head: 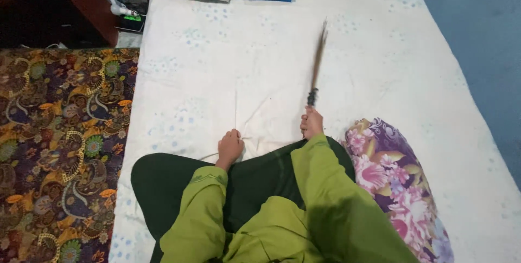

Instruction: Cleaning a mattress using a stick broom to whisk away dust and debris.

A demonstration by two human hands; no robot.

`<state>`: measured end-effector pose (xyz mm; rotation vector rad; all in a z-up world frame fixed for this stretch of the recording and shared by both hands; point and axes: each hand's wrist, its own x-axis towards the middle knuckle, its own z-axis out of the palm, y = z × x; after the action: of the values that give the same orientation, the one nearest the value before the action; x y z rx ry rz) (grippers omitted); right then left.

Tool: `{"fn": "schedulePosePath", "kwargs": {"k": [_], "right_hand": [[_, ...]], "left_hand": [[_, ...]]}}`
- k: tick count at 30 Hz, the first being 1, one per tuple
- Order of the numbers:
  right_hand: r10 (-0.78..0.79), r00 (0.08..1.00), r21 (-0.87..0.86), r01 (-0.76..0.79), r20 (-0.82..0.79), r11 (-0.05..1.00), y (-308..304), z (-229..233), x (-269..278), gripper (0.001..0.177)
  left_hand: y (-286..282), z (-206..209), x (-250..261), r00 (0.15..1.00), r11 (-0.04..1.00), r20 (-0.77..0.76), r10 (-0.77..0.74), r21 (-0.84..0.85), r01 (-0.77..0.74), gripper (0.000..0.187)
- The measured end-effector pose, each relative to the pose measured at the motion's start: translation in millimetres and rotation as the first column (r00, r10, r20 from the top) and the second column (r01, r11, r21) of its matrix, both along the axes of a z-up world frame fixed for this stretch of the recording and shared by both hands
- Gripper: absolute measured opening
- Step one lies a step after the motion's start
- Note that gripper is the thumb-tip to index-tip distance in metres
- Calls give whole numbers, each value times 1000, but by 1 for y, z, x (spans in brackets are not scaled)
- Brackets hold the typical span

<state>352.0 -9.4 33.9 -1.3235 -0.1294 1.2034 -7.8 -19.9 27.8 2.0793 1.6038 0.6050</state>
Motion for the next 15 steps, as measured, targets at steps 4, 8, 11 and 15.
{"fn": "schedulePosePath", "kwargs": {"k": [4,8,11,15], "right_hand": [[381,876,-8,-396,295,918,-15,55,-52,45],[679,675,-163,-664,289,730,-21,62,-83,36],[534,820,-127,-518,208,846,-7,11,-65,27],[-7,971,-48,19,240,999,3,-18,-46,15]], "left_hand": [[5,-4,2,1000,999,-4,17,-27,-17,21],[-2,1,-2,1000,999,0,16,-28,-16,22],[-2,0,-1,999,1000,22,30,-2,-30,21],[-1,1,-3,997,999,69,35,-33,-33,20]]}}
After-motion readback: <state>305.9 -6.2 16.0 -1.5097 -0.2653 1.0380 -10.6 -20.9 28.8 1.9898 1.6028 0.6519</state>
